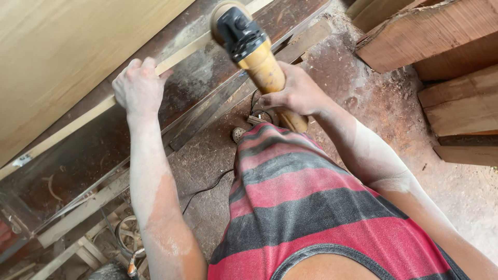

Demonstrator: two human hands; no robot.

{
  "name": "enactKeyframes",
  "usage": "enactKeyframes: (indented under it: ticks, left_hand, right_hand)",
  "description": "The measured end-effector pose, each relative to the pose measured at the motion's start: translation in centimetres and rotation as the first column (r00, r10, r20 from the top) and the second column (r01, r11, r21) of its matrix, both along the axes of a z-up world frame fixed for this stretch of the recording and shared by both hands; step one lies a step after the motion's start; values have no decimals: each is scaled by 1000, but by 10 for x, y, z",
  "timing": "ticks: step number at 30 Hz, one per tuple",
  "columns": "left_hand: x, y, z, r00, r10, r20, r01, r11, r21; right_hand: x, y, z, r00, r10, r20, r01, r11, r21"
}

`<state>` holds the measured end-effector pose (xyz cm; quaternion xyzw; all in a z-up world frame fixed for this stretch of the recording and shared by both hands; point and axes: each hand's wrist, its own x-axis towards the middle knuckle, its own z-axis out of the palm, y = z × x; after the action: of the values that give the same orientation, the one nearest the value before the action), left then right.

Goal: The person uses an angle grinder with a sanding disc to smooth the surface and edges of a large wooden plank. They hold the plank with one hand while guiding the tool with the other, moving along the length and edges of the wood.

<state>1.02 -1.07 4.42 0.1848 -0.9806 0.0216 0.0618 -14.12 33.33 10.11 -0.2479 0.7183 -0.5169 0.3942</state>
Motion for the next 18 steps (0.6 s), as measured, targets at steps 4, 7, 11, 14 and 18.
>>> enactKeyframes:
  ticks: [4, 7, 11, 14, 18]
  left_hand:
    - [4, 5, -3, 998, 7, -57, -8, 1000, -18]
    - [5, 5, -1, 998, -16, -66, 14, 999, -41]
    - [6, 5, 0, 998, -12, -54, 10, 999, -39]
    - [7, 6, 0, 998, -6, -59, 5, 1000, -27]
    - [10, 8, 1, 998, 4, -65, -7, 999, -50]
  right_hand:
    - [-29, 34, -3, 993, -104, 46, 104, 994, -8]
    - [-46, 59, -8, 957, -241, 161, 249, 968, -31]
    - [-72, 92, -11, 917, -313, 247, 348, 931, -111]
    - [-86, 110, -9, 878, -388, 281, 436, 890, -135]
    - [-88, 112, -2, 875, -388, 289, 434, 894, -114]
